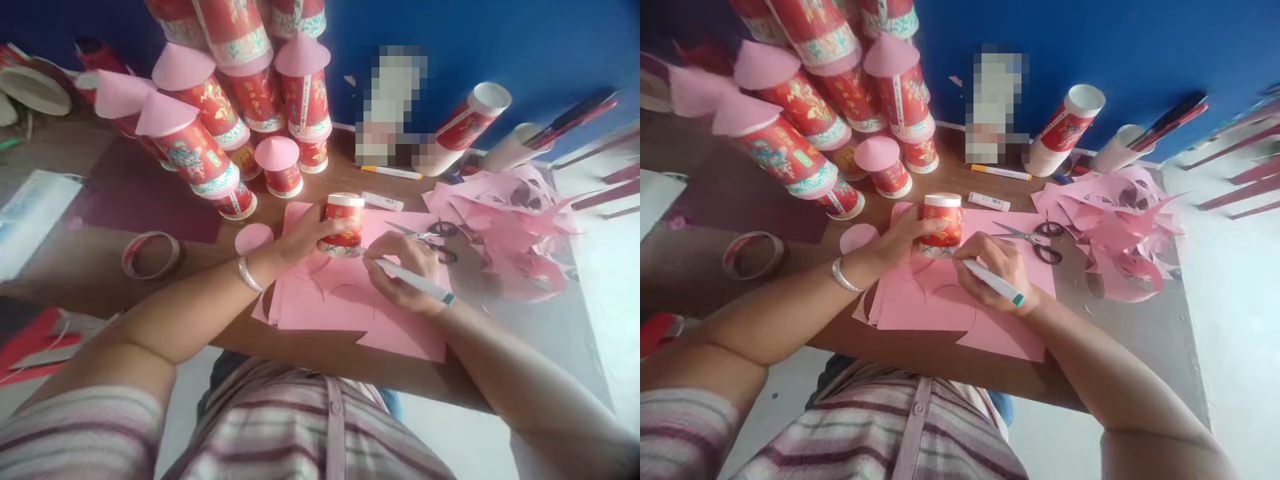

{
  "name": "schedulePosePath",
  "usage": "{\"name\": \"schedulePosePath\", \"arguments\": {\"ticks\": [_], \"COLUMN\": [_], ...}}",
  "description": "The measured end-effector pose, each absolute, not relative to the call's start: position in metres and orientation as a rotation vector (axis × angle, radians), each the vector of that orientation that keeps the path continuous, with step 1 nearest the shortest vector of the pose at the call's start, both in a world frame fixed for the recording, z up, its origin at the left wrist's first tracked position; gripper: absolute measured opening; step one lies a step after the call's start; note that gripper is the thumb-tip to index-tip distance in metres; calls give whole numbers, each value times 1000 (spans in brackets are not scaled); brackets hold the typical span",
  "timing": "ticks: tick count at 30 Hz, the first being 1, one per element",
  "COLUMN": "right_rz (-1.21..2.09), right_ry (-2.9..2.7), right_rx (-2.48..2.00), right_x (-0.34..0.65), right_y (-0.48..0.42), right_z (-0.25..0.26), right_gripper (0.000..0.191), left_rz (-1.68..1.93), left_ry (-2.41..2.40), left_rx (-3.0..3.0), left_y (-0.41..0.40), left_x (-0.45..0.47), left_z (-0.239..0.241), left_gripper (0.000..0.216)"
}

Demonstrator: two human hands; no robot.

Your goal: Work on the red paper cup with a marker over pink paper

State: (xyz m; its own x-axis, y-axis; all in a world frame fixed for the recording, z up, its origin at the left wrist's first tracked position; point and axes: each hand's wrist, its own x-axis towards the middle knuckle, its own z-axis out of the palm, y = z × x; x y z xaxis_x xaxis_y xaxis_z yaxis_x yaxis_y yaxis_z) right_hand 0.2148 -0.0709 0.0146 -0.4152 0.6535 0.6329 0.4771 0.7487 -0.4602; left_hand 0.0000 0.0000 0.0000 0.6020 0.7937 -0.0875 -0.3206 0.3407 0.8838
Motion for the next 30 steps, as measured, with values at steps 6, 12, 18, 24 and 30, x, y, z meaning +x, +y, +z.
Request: {"name": "schedulePosePath", "arguments": {"ticks": [6,12,18,24,30], "right_rz": [249,279,249,251,224], "right_ry": [-2100,-2069,-2071,-2071,-2066], "right_rx": [-842,-817,-819,-845,-854], "right_x": [218,216,216,216,216], "right_y": [-71,-69,-69,-69,-68], "right_z": [16,12,11,11,11], "right_gripper": [29,35,26,29,17], "left_rz": [774,779,798,787,777], "left_ry": [570,544,560,552,536], "left_rx": [973,992,1000,994,997], "left_y": [-1,1,1,1,1], "left_x": [-2,-2,-1,-1,-2], "left_z": [-6,-8,-8,-8,-8], "left_gripper": [49,47,47,46,48]}}
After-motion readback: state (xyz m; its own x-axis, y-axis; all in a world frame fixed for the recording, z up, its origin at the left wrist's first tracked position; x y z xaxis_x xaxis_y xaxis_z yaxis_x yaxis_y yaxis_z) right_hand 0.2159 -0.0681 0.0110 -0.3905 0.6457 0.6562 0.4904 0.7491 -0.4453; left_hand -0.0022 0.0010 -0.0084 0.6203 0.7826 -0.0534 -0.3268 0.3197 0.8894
